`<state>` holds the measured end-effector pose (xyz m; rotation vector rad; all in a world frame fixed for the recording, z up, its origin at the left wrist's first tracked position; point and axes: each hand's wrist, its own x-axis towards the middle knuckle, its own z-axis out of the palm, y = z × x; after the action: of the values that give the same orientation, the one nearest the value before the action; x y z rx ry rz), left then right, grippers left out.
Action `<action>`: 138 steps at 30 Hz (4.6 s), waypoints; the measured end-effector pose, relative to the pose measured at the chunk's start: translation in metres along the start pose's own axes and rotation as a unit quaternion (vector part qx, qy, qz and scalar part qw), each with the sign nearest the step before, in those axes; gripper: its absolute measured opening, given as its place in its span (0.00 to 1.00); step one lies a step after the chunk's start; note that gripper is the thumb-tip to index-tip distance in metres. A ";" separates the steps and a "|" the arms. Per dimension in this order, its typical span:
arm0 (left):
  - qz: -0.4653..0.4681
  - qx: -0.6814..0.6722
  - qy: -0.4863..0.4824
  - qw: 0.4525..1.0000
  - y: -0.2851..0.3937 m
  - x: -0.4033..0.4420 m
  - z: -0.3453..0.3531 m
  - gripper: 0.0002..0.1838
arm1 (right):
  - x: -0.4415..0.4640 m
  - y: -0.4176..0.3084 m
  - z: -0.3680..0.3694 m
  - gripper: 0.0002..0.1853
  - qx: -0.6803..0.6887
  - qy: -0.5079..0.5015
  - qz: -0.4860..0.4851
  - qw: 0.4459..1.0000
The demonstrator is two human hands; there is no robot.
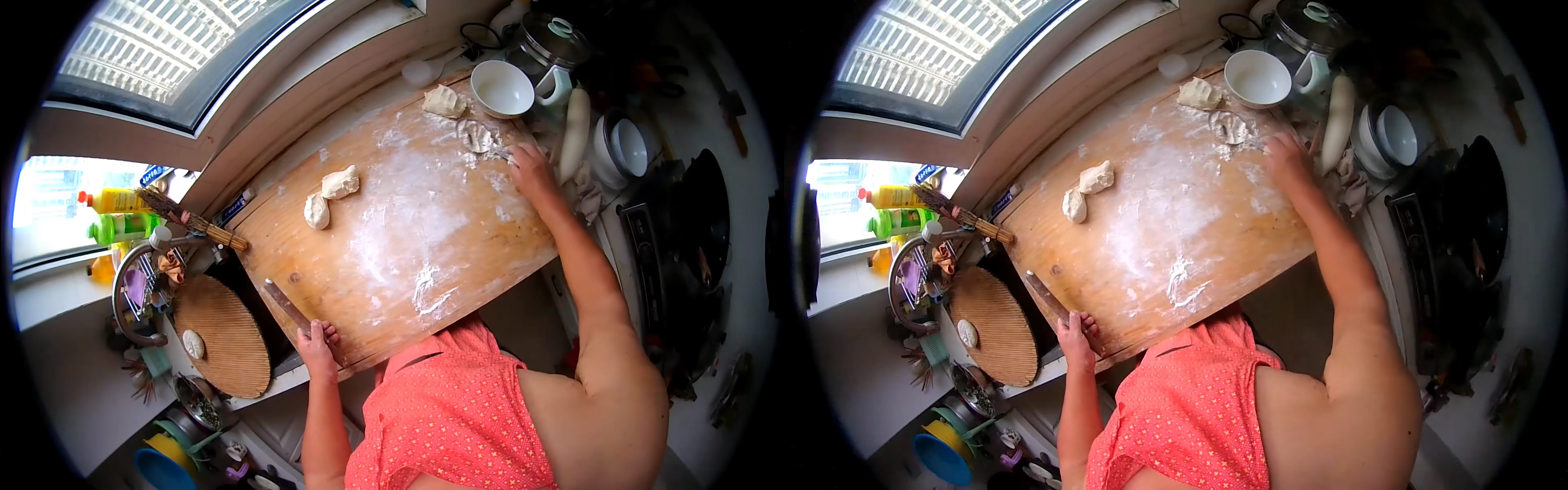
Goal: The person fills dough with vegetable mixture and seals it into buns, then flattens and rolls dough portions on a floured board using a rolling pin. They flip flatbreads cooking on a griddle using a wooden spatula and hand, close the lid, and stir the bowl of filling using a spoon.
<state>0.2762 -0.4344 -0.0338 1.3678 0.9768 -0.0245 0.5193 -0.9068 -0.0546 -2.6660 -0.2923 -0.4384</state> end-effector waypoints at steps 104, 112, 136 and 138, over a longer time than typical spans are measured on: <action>0.006 -0.038 0.011 0.999 -0.006 0.008 0.004 0.11 | -0.009 -0.159 0.072 0.45 -0.012 -0.261 -0.161 0.952; 0.013 0.021 -0.007 1.000 -0.010 0.012 0.000 0.11 | 0.053 -0.228 0.113 0.31 0.100 -0.172 -0.199 0.960; 0.209 0.100 -0.240 0.943 0.031 -0.002 0.124 0.25 | -0.015 -0.199 0.045 0.20 0.490 -0.315 0.136 0.801; 0.030 -0.040 -0.277 0.960 0.045 -0.008 0.138 0.25 | -0.016 -0.196 0.046 0.19 0.439 -0.339 0.134 0.821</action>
<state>0.3734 -0.5390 -0.0086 1.2190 0.4595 -0.3053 0.4635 -0.7146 -0.0271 -1.7839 -0.2297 0.6306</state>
